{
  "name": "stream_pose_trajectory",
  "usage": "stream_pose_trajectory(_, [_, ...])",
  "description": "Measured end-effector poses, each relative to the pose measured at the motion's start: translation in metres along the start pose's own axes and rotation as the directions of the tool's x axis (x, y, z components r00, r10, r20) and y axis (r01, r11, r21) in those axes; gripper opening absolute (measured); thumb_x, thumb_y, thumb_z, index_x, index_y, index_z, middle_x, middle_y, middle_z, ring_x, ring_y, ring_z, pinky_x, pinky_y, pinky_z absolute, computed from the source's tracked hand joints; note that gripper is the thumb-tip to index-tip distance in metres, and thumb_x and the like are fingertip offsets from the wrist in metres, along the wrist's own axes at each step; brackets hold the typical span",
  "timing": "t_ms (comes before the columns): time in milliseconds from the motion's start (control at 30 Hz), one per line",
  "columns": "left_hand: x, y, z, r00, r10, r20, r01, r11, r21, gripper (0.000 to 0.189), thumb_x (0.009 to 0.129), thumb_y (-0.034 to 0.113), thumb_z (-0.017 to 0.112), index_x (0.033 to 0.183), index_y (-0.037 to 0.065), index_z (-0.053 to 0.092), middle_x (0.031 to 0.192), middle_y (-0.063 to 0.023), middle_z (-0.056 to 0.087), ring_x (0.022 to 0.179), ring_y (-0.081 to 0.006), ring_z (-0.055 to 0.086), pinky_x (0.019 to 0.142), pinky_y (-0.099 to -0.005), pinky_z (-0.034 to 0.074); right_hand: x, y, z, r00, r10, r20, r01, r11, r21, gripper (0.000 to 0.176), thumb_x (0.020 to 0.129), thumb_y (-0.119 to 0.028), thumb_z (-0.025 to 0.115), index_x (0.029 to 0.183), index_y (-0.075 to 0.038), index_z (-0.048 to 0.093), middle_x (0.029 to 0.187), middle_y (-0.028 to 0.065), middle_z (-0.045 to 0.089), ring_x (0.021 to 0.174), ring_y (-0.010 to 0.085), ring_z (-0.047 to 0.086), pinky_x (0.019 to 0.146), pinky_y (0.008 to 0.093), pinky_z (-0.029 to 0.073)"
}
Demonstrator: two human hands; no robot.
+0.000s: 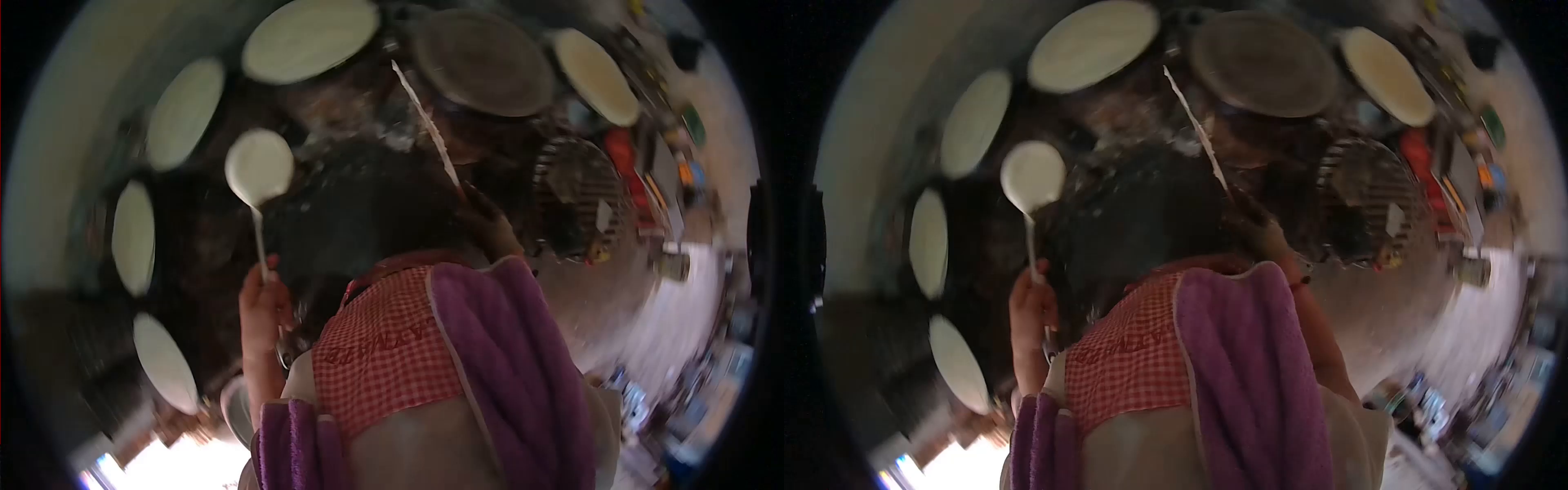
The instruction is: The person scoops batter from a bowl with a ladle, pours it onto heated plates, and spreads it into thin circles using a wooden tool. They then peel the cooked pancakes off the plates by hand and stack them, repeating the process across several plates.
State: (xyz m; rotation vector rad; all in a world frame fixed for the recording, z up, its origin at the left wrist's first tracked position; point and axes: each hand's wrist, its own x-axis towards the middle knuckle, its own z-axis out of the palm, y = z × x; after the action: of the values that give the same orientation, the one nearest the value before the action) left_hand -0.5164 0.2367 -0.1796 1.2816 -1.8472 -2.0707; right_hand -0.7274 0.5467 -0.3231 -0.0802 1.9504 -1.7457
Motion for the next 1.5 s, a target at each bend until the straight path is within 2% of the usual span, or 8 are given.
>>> stream_pose_trajectory(67, [0.033, 0.051, 0.062, 0.982, 0.164, 0.09, -0.172, 0.981, 0.091, 0.038, 0.096, 0.013, 0.046, 0.133, 0.002, 0.042, 0.059, 0.0046, 0.039, 0.041, -0.0032, 0.035, 0.036, -0.0196, 0.029, 0.023, 0.002, -0.037, 0.991, -0.083, -0.103, 0.05, 0.957, -0.287, 0.049, 0.087, -0.009, 0.063, 0.134, -0.01, 0.05, 0.112, 0.0022, 0.06, 0.086, 0.0102, 0.057, 0.075, 0.0238, 0.048])
stream_pose_trajectory(167, [0.09, 0.107, 0.145, 0.821, 0.497, 0.28, -0.562, 0.789, 0.249, 0.042, 0.098, 0.013, 0.042, 0.139, 0.004, 0.038, 0.059, 0.0066, 0.036, 0.043, -0.0005, 0.031, 0.038, -0.0175, 0.026, 0.058, 0.021, -0.081, 0.957, -0.139, -0.253, 0.207, 0.941, 0.266, 0.047, 0.089, -0.009, 0.061, 0.134, -0.008, 0.049, 0.112, 0.001, 0.058, 0.087, 0.0083, 0.055, 0.075, 0.0227, 0.047])
stream_pose_trajectory(233, [0.116, 0.157, 0.202, 0.823, 0.218, 0.524, -0.327, 0.937, 0.123, 0.043, 0.099, 0.016, 0.043, 0.14, 0.005, 0.037, 0.059, 0.0064, 0.035, 0.042, -0.0012, 0.032, 0.037, -0.0182, 0.027, 0.053, -0.02, -0.101, 0.934, 0.025, -0.357, 0.205, 0.779, 0.592, 0.047, 0.089, -0.008, 0.061, 0.135, -0.008, 0.049, 0.11, 0.0003, 0.059, 0.086, 0.0078, 0.055, 0.073, 0.0224, 0.047])
stream_pose_trajectory(300, [0.169, 0.198, 0.24, 0.465, -0.079, 0.882, 0.3, 0.951, -0.074, 0.042, 0.099, 0.022, 0.044, 0.138, 0.005, 0.039, 0.061, 0.0058, 0.035, 0.041, -0.0026, 0.031, 0.035, -0.0199, 0.028, 0.053, -0.037, -0.108, 0.885, 0.05, -0.462, 0.226, 0.823, 0.521, 0.046, 0.089, -0.008, 0.061, 0.134, -0.007, 0.05, 0.108, -0.0003, 0.06, 0.084, 0.007, 0.055, 0.071, 0.0219, 0.047])
stream_pose_trajectory(400, [0.229, 0.198, 0.332, 0.377, -0.28, 0.883, 0.427, 0.899, 0.102, 0.042, 0.1, 0.026, 0.045, 0.136, 0.006, 0.041, 0.062, 0.0056, 0.034, 0.04, -0.003, 0.03, 0.033, -0.0207, 0.027, 0.052, -0.048, -0.104, 0.867, 0.129, -0.481, 0.32, 0.595, 0.737, 0.045, 0.09, -0.009, 0.06, 0.133, -0.005, 0.049, 0.108, 0.0005, 0.06, 0.086, 0.0068, 0.055, 0.073, 0.0221, 0.048])
stream_pose_trajectory(1133, [0.366, 0.129, 0.404, 0.74, 0.239, 0.629, -0.322, 0.946, 0.02, 0.054, 0.091, 0.009, 0.057, 0.14, 0.0, 0.036, 0.071, -0.0019, 0.05, 0.054, -0.0082, 0.045, 0.05, -0.0245, 0.035, 0.197, -0.058, -0.062, 0.634, 0.065, -0.77, -0.268, 0.953, -0.141, 0.049, 0.086, -0.029, 0.063, 0.13, -0.009, 0.054, 0.114, 0.0188, 0.064, 0.104, 0.0329, 0.061, 0.087, 0.0387, 0.048])
stream_pose_trajectory(1267, [0.367, 0.166, 0.309, 0.65, 0.249, 0.718, -0.238, 0.964, -0.118, 0.049, 0.096, 0.013, 0.05, 0.14, 0.001, 0.036, 0.07, -0.0019, 0.049, 0.05, -0.0081, 0.042, 0.046, -0.0241, 0.034, 0.154, -0.065, -0.061, 0.652, 0.261, -0.712, 0.11, 0.896, 0.429, 0.047, 0.089, -0.021, 0.064, 0.132, -0.007, 0.052, 0.113, 0.0077, 0.064, 0.098, 0.0154, 0.059, 0.085, 0.0289, 0.047])
stream_pose_trajectory(1500, [0.375, 0.147, 0.23, 0.708, -0.086, 0.701, -0.017, 0.99, 0.139, 0.038, 0.101, 0.018, 0.039, 0.137, 0.006, 0.039, 0.065, 0.0003, 0.041, 0.043, -0.0045, 0.034, 0.037, -0.0209, 0.028, 0.242, -0.05, -0.054, 0.701, -0.05, -0.711, 0.052, 0.998, -0.019, 0.043, 0.088, -0.013, 0.063, 0.129, -0.005, 0.054, 0.11, 0.0081, 0.064, 0.095, 0.0162, 0.059, 0.085, 0.0287, 0.048])
